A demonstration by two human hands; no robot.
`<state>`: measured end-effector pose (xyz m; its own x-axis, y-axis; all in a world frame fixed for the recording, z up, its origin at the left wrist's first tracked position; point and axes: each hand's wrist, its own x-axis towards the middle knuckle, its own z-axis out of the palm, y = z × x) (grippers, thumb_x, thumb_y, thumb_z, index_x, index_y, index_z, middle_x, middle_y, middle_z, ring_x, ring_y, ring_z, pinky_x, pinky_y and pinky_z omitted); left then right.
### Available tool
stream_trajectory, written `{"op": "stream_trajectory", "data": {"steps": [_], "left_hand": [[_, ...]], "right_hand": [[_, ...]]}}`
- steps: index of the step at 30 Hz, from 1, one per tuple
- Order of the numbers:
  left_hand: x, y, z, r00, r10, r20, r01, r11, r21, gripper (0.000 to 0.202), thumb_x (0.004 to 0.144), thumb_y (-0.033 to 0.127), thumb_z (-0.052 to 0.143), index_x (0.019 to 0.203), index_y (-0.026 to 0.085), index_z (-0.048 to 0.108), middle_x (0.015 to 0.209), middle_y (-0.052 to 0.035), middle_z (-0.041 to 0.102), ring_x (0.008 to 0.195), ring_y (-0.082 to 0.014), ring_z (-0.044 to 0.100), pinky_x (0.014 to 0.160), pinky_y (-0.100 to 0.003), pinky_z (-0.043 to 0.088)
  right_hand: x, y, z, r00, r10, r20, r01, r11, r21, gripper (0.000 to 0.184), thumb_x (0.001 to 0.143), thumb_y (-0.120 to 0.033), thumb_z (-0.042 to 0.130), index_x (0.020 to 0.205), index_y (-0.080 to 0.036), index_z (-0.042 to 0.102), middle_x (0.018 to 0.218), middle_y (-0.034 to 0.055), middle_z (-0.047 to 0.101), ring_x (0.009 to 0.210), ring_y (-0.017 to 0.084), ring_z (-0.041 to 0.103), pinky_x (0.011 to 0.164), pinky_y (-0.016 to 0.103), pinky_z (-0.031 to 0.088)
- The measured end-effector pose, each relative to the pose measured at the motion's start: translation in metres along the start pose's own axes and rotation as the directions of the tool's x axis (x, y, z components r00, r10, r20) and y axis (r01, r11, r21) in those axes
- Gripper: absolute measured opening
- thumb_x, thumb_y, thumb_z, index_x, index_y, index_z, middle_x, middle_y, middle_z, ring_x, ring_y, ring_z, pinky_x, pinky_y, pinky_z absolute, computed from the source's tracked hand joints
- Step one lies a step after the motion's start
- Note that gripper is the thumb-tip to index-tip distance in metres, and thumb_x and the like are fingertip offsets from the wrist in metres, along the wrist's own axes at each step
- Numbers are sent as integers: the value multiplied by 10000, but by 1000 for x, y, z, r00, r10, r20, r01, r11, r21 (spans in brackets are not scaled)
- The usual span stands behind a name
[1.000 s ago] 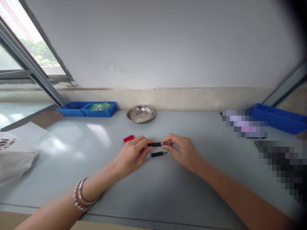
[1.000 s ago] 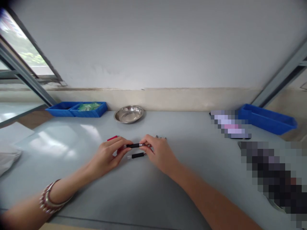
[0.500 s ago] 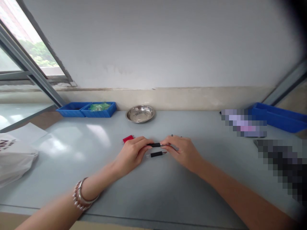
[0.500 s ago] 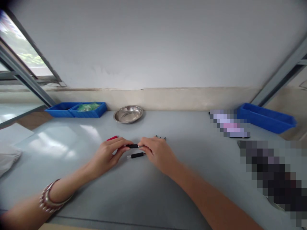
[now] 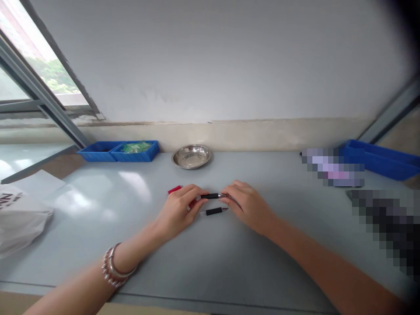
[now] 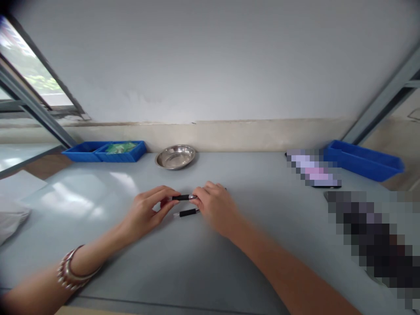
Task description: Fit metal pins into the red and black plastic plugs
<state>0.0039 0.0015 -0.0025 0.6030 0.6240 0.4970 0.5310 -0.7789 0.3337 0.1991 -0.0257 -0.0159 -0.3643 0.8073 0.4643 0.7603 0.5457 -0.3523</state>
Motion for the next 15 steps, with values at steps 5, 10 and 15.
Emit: {"op": "stream_trajectory", "data": {"steps": [5, 10, 15], "left_hand": [[0, 1, -1, 1000, 13, 8, -13, 1000, -15, 173, 833, 231, 462, 897, 149, 600, 770, -36, 605, 613, -82, 522, 555, -189, 439], [0, 1, -2, 1000, 3, 12, -3, 1000, -18, 174, 834, 234, 462, 908, 152, 597, 763, -34, 603, 617, -87, 525, 554, -193, 442], [0, 1, -1, 1000, 11, 15, -11, 1000, -21, 163, 832, 222, 465, 902, 156, 597, 797, -36, 603, 639, -86, 533, 576, -195, 447]], "right_hand": [[1, -1, -3, 999, 22, 32, -20, 998, -65, 354, 891, -379, 318, 711, -168, 538, 621, 32, 557, 662, 154, 467, 631, 275, 327], [2, -2, -5, 1000, -11, 20, 12, 998, -64, 263, 891, -310, 352, 794, -170, 552, 691, 37, 586, 692, 151, 476, 638, 270, 318], [2, -2, -5, 1000, -7, 16, 8, 997, -77, 342, 895, -364, 318, 750, -173, 562, 662, 35, 578, 687, 152, 465, 647, 279, 309]]}}
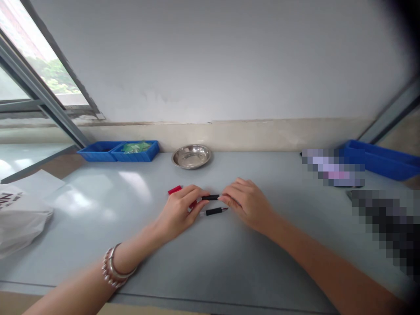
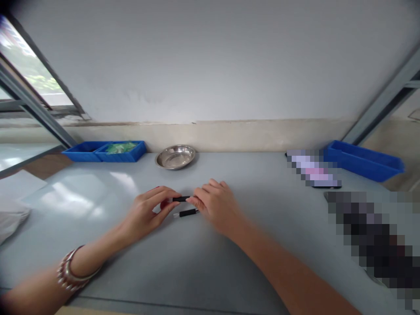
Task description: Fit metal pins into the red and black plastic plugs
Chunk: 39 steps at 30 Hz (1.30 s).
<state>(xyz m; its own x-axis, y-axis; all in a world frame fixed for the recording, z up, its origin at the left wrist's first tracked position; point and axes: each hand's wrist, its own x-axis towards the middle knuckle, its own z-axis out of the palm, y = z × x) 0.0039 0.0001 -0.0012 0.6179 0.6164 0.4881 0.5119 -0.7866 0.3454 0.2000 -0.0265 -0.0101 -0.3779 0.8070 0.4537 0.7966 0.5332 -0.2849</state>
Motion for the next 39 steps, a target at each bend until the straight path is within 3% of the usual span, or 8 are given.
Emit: {"op": "stream_trajectory", "data": {"steps": [3, 7, 12, 21, 27, 34, 39], "left_hand": [[-1, -1, 1, 1000, 1, -4, -1, 1000, 7, 157, 828, 219, 472, 899, 156, 596, 783, -28, 597, 608, -77, 514, 588, -198, 445], [-2, -1, 2, 1000, 29, 12, -28, 1000, -11, 153, 830, 202, 468, 913, 150, 585, 783, -28, 586, 633, -80, 507, 609, -199, 438], [-1, 0, 1, 1000, 9, -13, -9, 1000, 13, 153, 829, 215, 471, 905, 152, 587, 750, -19, 575, 572, -72, 477, 585, -205, 429], [1, 4, -4, 1000, -8, -14, 8, 1000, 13, 164, 823, 239, 479, 898, 157, 599, 674, -1, 537, 544, -74, 466, 565, -208, 417], [-1, -1, 6, 992, -71, 108, 69, 997, 22, 145, 814, 212, 481, 909, 161, 579, 750, -19, 556, 639, -105, 515, 615, -233, 425], [-2, 4, 14, 954, -142, 266, 134, 990, 49, 162, 819, 226, 456, 902, 162, 579, 826, -46, 571, 677, -127, 540, 603, -234, 430], [-2, 3, 12, 949, -101, 298, 90, 995, 53, 172, 822, 246, 455, 921, 167, 570, 857, -51, 582, 714, -137, 555, 633, -244, 440]], "right_hand": [[0, -1, 0, 1000, -8, 11, 8, 1000, 7, 299, 887, -354, 349, 783, -169, 559, 693, 38, 590, 703, 156, 467, 648, 279, 307], [0, -1, 1, 1000, -5, 10, 5, 1000, -8, 361, 902, -333, 304, 683, -167, 538, 636, 34, 566, 677, 154, 454, 638, 280, 305], [1, 0, 1, 1000, -18, -3, 18, 1000, 9, 270, 877, -349, 383, 757, -175, 550, 682, 32, 588, 697, 153, 477, 629, 273, 299], [0, 0, -1, 999, -49, 12, 49, 999, -22, 322, 895, -307, 341, 687, -174, 548, 601, 23, 555, 662, 147, 459, 611, 270, 277], [2, 2, -2, 998, 49, 44, -47, 998, -36, 258, 860, -343, 429, 733, -176, 580, 686, 31, 604, 736, 159, 495, 643, 276, 289], [5, 20, -12, 967, 214, -137, -220, 975, -36, 299, 875, -323, 360, 690, -179, 544, 682, 32, 600, 693, 156, 493, 647, 277, 312], [5, 33, -8, 945, 290, -152, -300, 953, -48, 260, 844, -299, 386, 650, -187, 518, 661, 34, 582, 690, 168, 496, 629, 281, 335]]}}
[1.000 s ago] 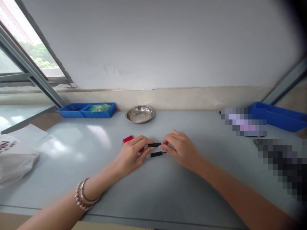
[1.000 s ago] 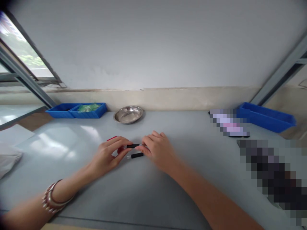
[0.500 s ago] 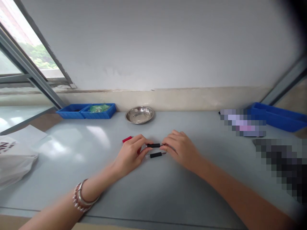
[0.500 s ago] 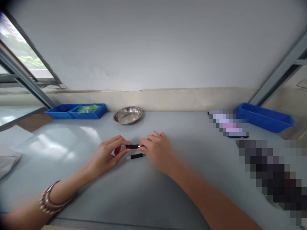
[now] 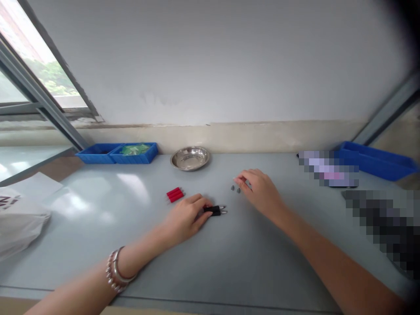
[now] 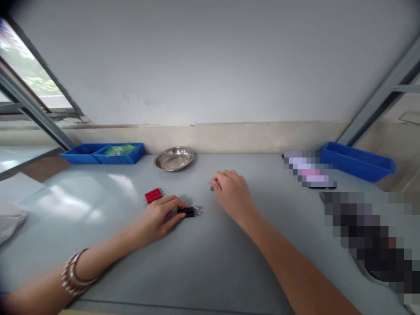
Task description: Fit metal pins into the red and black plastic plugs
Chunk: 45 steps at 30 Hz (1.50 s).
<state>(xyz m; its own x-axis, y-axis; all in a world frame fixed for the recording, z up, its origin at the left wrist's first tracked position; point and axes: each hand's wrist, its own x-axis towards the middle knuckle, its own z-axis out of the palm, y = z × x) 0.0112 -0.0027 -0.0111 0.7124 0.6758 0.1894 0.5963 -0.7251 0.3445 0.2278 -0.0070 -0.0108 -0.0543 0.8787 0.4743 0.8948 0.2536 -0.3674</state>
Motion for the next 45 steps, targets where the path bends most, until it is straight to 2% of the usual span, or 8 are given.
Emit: {"op": "stream_trajectory", "data": {"steps": [9, 13, 17, 21, 25, 32, 37, 45], "left_hand": [[-3, 0, 1, 995, 93, 45, -91, 995, -31, 164, 808, 210, 479, 932, 175, 582, 874, -55, 589, 761, -144, 562, 664, -239, 446], [3, -13, -20, 984, 29, -177, -22, 999, 43, 186, 811, 223, 476, 945, 182, 597, 796, -36, 595, 676, -126, 553, 611, -222, 431], [10, -55, -42, 884, -159, -440, 261, 948, 182, 161, 745, 264, 557, 850, 171, 636, 678, -29, 610, 545, -127, 517, 504, -222, 371], [13, -92, -44, 843, -451, -292, 514, 835, 197, 180, 731, 301, 555, 813, 180, 662, 717, -51, 653, 639, -190, 562, 524, -248, 363], [14, -98, -38, 786, -612, -92, 615, 756, 224, 224, 760, 301, 511, 892, 185, 649, 871, -72, 653, 802, -229, 567, 610, -269, 382], [14, -92, -37, 761, -645, -64, 643, 739, 200, 256, 797, 316, 452, 1014, 198, 520, 915, -72, 615, 834, -223, 543, 672, -298, 398], [12, -94, -35, 790, -612, -47, 600, 755, 264, 245, 797, 351, 445, 958, 191, 538, 903, -83, 574, 894, -230, 518, 742, -312, 399], [12, -91, -37, 775, -631, -30, 614, 741, 273, 332, 807, 438, 393, 979, 202, 553, 910, -88, 538, 905, -233, 505, 769, -325, 400]], "right_hand": [[0, -3, 0, 996, 39, 78, -41, 999, 17, 197, 824, -248, 425, 680, -178, 540, 713, 43, 592, 736, 181, 499, 671, 300, 362], [0, -2, 0, 996, 39, 84, -40, 999, 12, 208, 829, -252, 418, 677, -180, 541, 716, 41, 590, 734, 177, 502, 666, 297, 363], [-1, 0, 1, 994, 37, 98, -36, 999, -14, 216, 829, -255, 416, 667, -179, 537, 705, 36, 581, 727, 172, 498, 667, 293, 362], [-1, 0, 3, 989, 71, 130, -64, 996, -59, 215, 825, -253, 417, 677, -175, 552, 718, 41, 587, 736, 169, 505, 674, 290, 363], [-1, 3, 4, 980, 120, 159, -104, 988, -110, 223, 826, -263, 416, 685, -171, 563, 730, 48, 592, 748, 172, 515, 672, 285, 367], [-1, 9, 5, 960, 189, 205, -159, 975, -153, 175, 813, -255, 446, 748, -165, 580, 767, 66, 601, 777, 182, 535, 674, 288, 377], [-3, 12, 8, 951, 212, 225, -177, 970, -165, 123, 776, -255, 505, 802, -169, 587, 802, 67, 594, 816, 197, 535, 673, 291, 385], [-6, 19, 14, 954, 202, 222, -160, 968, -191, 117, 745, -240, 534, 817, -179, 603, 808, 66, 584, 815, 207, 537, 675, 306, 392]]}}
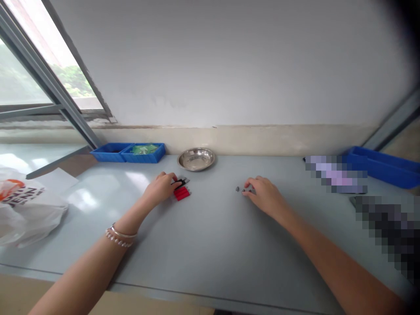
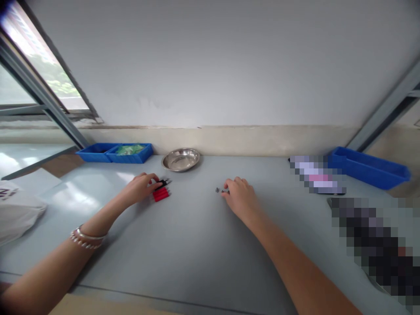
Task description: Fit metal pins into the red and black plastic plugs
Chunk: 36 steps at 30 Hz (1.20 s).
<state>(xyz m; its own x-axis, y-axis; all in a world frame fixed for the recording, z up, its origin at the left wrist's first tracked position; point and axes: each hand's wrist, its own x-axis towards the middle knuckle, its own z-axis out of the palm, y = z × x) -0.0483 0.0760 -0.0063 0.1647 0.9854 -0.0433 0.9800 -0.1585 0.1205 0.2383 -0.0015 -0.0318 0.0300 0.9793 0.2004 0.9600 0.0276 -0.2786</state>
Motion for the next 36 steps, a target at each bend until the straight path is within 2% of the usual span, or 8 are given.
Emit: {"op": "stream_trajectory", "data": {"steps": [5, 9, 13, 16, 20, 25, 32, 36], "left_hand": [[-3, 3, -4, 1000, 0, -27, 0, 1000, 11, 329, 795, 437, 411, 977, 203, 553, 951, -91, 528, 889, -229, 514, 736, -318, 405], [-8, 8, -11, 993, 81, -90, -80, 997, 19, 300, 789, 418, 420, 940, 202, 565, 936, -74, 549, 825, -201, 531, 699, -292, 399], [-21, 18, -22, 979, 204, 16, -205, 977, 63, 250, 777, 394, 432, 829, 207, 590, 793, -46, 598, 751, -191, 538, 621, -264, 378], [-34, 27, -25, 971, 214, 107, -228, 964, 139, 227, 769, 381, 439, 771, 210, 589, 769, -44, 611, 710, -193, 545, 560, -257, 354], [-43, 34, -24, 966, 231, 119, -253, 939, 235, 172, 765, 319, 454, 808, 209, 579, 843, -49, 616, 743, -204, 560, 556, -256, 354], [-44, 36, -22, 976, 196, 100, -216, 936, 277, 154, 748, 308, 494, 833, 205, 571, 835, -62, 614, 753, -228, 570, 552, -265, 367], [-47, 39, -21, 977, 193, 95, -210, 953, 219, 98, 709, 290, 546, 721, 198, 580, 737, -58, 603, 693, -220, 573, 527, -255, 352], [-50, 43, -22, 972, 199, 129, -226, 942, 249, 112, 739, 272, 514, 745, 183, 580, 791, -83, 610, 719, -246, 579, 524, -270, 348]], "right_hand": [[1, 2, 3, 1000, -10, 17, 10, 1000, -19, 126, 743, -241, 542, 835, -184, 605, 822, 66, 586, 835, 212, 535, 682, 308, 391], [1, 4, 2, 1000, -9, 16, 9, 999, -45, 122, 739, -240, 549, 828, -187, 614, 815, 67, 595, 819, 213, 537, 663, 302, 386], [4, 6, 1, 999, 2, 50, 1, 998, -66, 112, 735, -230, 555, 804, -182, 630, 794, 66, 616, 789, 211, 544, 635, 296, 377], [7, 8, 1, 996, -9, 84, 14, 998, -62, 97, 731, -211, 556, 758, -180, 644, 760, 56, 633, 755, 200, 555, 623, 286, 373], [9, 9, 1, 993, -18, 114, 24, 999, -49, 95, 721, -187, 562, 719, -181, 656, 715, 47, 651, 703, 182, 570, 615, 276, 370], [5, 5, -4, 998, -13, 65, 16, 999, -36, 110, 722, -169, 547, 685, -174, 650, 690, 53, 656, 669, 185, 574, 600, 284, 375], [0, -11, -18, 995, -19, -101, 35, 987, 155, 113, 741, -167, 513, 739, -172, 626, 707, 57, 647, 690, 178, 568, 641, 293, 404], [-1, -20, -22, 998, -8, -60, 33, 908, 418, 91, 722, -169, 521, 728, -178, 611, 661, 13, 632, 614, 130, 550, 607, 255, 415]]}}
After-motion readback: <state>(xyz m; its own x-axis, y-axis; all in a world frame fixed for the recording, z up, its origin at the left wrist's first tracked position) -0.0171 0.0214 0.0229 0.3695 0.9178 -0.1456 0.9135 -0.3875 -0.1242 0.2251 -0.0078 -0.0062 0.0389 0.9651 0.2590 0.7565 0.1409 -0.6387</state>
